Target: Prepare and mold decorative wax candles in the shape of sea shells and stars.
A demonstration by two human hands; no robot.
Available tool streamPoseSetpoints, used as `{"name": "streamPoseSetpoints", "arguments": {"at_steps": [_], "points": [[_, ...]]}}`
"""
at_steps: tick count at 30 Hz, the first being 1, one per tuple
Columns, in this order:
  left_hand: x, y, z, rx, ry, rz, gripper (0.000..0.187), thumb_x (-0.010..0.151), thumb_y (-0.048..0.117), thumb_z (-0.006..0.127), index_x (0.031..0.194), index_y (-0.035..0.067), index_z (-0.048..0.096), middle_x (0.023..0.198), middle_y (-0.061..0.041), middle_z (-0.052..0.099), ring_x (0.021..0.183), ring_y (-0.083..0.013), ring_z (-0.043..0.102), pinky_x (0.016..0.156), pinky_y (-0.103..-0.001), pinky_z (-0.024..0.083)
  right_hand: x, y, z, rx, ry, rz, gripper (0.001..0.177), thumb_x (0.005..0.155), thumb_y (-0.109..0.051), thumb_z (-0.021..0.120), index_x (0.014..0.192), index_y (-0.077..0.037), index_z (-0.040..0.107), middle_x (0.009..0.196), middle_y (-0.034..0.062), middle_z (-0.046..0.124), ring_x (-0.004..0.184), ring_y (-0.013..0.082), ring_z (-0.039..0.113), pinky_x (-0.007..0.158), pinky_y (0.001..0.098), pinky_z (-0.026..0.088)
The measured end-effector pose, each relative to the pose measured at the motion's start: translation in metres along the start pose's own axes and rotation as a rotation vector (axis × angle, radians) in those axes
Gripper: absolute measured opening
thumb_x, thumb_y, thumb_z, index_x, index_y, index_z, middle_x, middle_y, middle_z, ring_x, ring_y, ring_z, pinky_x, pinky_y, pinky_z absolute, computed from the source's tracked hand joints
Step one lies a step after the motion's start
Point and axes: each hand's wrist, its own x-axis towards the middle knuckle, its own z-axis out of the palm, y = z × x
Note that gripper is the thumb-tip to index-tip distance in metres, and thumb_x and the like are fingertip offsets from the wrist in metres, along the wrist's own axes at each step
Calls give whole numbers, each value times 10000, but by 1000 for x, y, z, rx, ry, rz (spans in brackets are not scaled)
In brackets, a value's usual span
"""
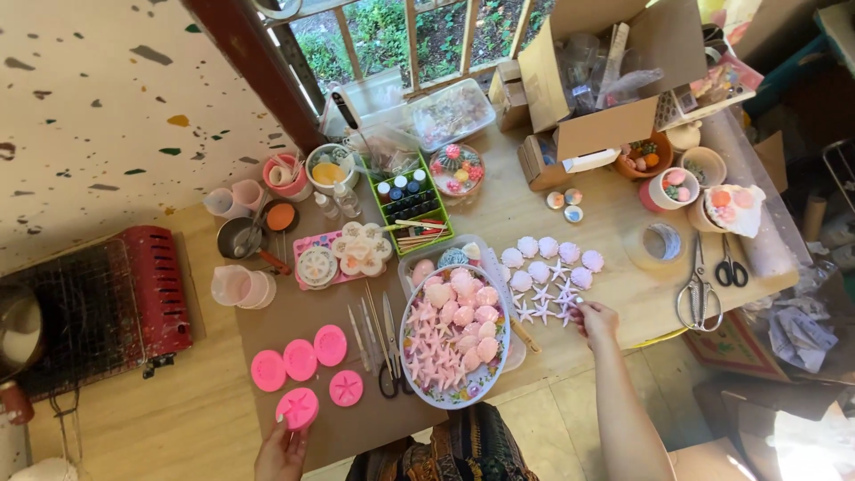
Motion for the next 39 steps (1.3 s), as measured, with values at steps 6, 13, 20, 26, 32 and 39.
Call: {"name": "streamPoseSetpoints", "arguments": {"at_steps": [6, 13, 20, 26, 32, 39], "points": [[18, -28, -12, -152, 45, 33, 321, 983, 205, 638, 1300, 167, 603, 1166, -37, 680, 1006, -219, 663, 846, -375, 547, 0, -4, -17, -52, 141, -134, 126, 970, -118, 615, 1023, -46, 704, 807, 92, 741, 554, 113, 607, 424, 250, 409], [29, -29, 21, 852, 104, 762, 304, 802, 103, 791, 1086, 23, 721, 917, -111, 757, 823, -220, 716, 743, -360, 575, -2, -28, -1, 68, 149, -252, 58, 1037, -163, 667, 1024, -106, 666, 849, 25, 700, 605, 90, 605, 465, 232, 429], [11, 17, 68, 1156, -205, 703, 253, 837, 54, 725, 1090, 53, 740, 1028, -182, 757, 955, -303, 731, 827, -397, 559, -105, -96, 59, 82, 78, -438, 86, 1054, -114, 663, 1129, -84, 690, 915, 37, 723, 669, 109, 654, 500, 223, 460], [35, 6, 72, 1125, -247, 891, 264, 780, 66, 761, 1043, 44, 767, 1037, -175, 748, 947, -302, 741, 847, -384, 583, -147, -91, 71, 85, 95, -464, 76, 1031, -85, 664, 1101, -64, 681, 919, 57, 731, 653, 122, 665, 491, 244, 471], [-52, 36, 46, 1212, -170, 1054, 489, 760, 184, 845, 1209, 67, 690, 1258, -163, 627, 1163, -353, 590, 981, -441, 497, -164, -65, 64, -3, 149, -531, 122, 1029, -17, 670, 1142, -19, 717, 960, 63, 731, 718, 104, 679, 549, 214, 489], [-70, 32, 14, 1519, -151, 1053, 904, 573, 260, 939, 1391, 120, 581, 1398, -173, 494, 1282, -393, 434, 996, -504, 419, -211, -42, 132, -87, 110, -723, 121, 1066, -29, 620, 1150, 34, 681, 931, 103, 719, 739, 131, 684, 606, 248, 526]]}}
